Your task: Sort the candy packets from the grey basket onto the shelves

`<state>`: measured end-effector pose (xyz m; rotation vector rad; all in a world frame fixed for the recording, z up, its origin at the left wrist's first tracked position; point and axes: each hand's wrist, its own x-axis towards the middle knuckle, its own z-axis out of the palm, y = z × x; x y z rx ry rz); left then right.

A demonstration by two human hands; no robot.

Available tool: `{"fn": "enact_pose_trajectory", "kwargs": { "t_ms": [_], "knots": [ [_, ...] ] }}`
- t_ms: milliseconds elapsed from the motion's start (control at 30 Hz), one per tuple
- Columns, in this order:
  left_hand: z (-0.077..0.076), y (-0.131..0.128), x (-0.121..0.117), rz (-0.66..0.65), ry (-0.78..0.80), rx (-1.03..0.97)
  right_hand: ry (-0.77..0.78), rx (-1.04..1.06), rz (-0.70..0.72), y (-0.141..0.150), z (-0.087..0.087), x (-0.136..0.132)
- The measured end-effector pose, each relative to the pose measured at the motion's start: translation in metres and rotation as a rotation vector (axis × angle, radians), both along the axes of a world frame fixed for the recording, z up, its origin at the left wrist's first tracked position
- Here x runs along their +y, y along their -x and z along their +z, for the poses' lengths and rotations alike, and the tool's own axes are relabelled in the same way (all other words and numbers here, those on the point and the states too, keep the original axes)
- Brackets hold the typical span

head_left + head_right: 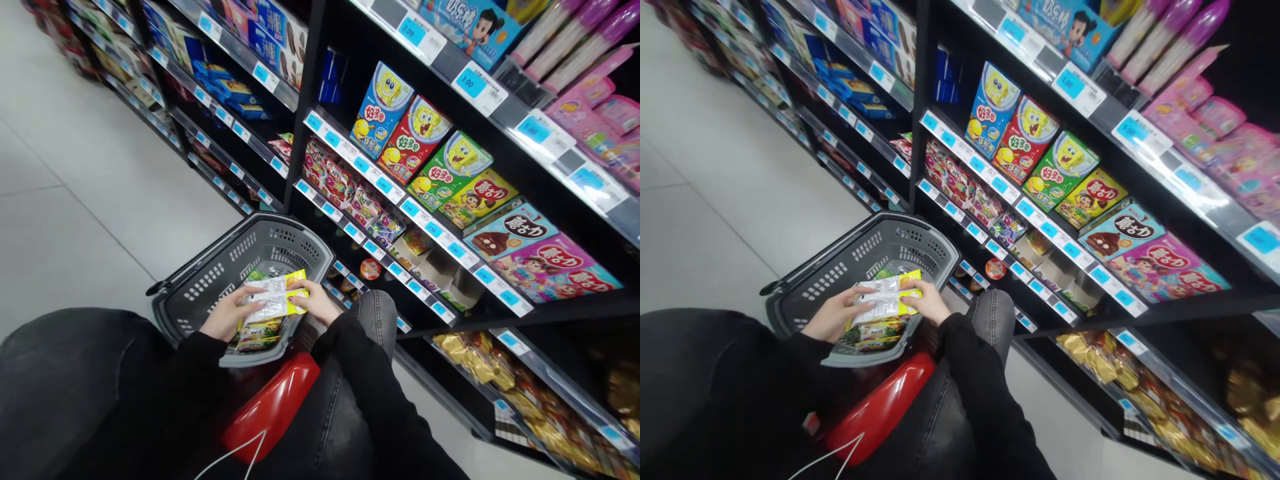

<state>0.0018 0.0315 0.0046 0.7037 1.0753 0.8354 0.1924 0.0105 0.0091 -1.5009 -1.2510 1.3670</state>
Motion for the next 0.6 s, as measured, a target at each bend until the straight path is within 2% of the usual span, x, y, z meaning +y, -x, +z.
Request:
{"fn": "enact_pose_trajectory", "kwargs": {
  "t_ms": [200,600],
  "knots": [
    [-0.012,-0.001,0.002,0.077,-0.062,0.095,-0.038,0.013,0.032,-0.001,-0.005,-0.001],
    [-0.026,0.008,0.003,0.072,-0.328,0.379,-0.106,-0.001,-0.119,0.008,-0.007,-0.003]
  ]
}}
